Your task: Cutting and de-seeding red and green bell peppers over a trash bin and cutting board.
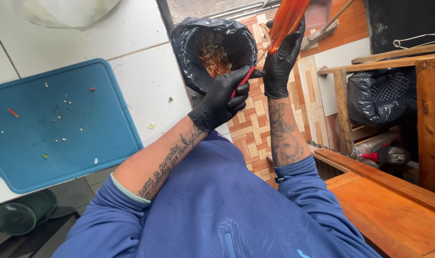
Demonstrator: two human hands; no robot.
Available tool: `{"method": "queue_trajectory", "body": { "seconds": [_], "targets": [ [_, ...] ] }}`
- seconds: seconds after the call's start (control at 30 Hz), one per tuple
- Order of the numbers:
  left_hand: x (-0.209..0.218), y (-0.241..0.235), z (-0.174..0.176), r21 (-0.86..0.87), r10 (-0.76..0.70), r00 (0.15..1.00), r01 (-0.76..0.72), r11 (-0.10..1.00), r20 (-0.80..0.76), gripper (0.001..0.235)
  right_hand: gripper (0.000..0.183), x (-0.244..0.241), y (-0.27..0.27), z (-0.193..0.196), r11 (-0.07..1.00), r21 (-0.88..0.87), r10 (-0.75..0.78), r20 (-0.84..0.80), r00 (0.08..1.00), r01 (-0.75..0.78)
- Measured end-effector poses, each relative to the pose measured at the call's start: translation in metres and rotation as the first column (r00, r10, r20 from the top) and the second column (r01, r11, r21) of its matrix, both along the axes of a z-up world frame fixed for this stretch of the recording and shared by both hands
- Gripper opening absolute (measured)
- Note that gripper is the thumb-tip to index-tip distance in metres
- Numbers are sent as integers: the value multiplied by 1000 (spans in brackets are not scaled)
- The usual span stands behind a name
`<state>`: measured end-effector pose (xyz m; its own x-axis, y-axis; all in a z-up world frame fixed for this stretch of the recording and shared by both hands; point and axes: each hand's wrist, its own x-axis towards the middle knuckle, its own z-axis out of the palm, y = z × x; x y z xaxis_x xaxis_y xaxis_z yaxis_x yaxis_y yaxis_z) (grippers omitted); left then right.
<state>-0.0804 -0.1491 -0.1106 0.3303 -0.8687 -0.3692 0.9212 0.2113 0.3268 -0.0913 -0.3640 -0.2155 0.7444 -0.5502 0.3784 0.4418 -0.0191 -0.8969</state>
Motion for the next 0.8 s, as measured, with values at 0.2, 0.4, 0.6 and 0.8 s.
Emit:
{"method": "queue_trajectory", "body": {
  "seconds": [0.2,0.4,0.6,0.8],
  "targets": [
    [26,-4,-41,313,135,776,-399,862,617,35,66,-8,-18,-7,991,132,31,-143,989,-12],
    [31,-27,-35,168,174,486,-582,796,856,27,66,-14,-16,12,693,696,285,-25,958,-188],
    [25,-48,-29,284,68,577,-498,819,814,30,60,-13,8,51,480,805,390,160,907,-348],
    [38,-55,-57,255,142,654,-473,843,743,30,45,-28,13,61,978,-13,199,-223,954,-207]
  ]
}}
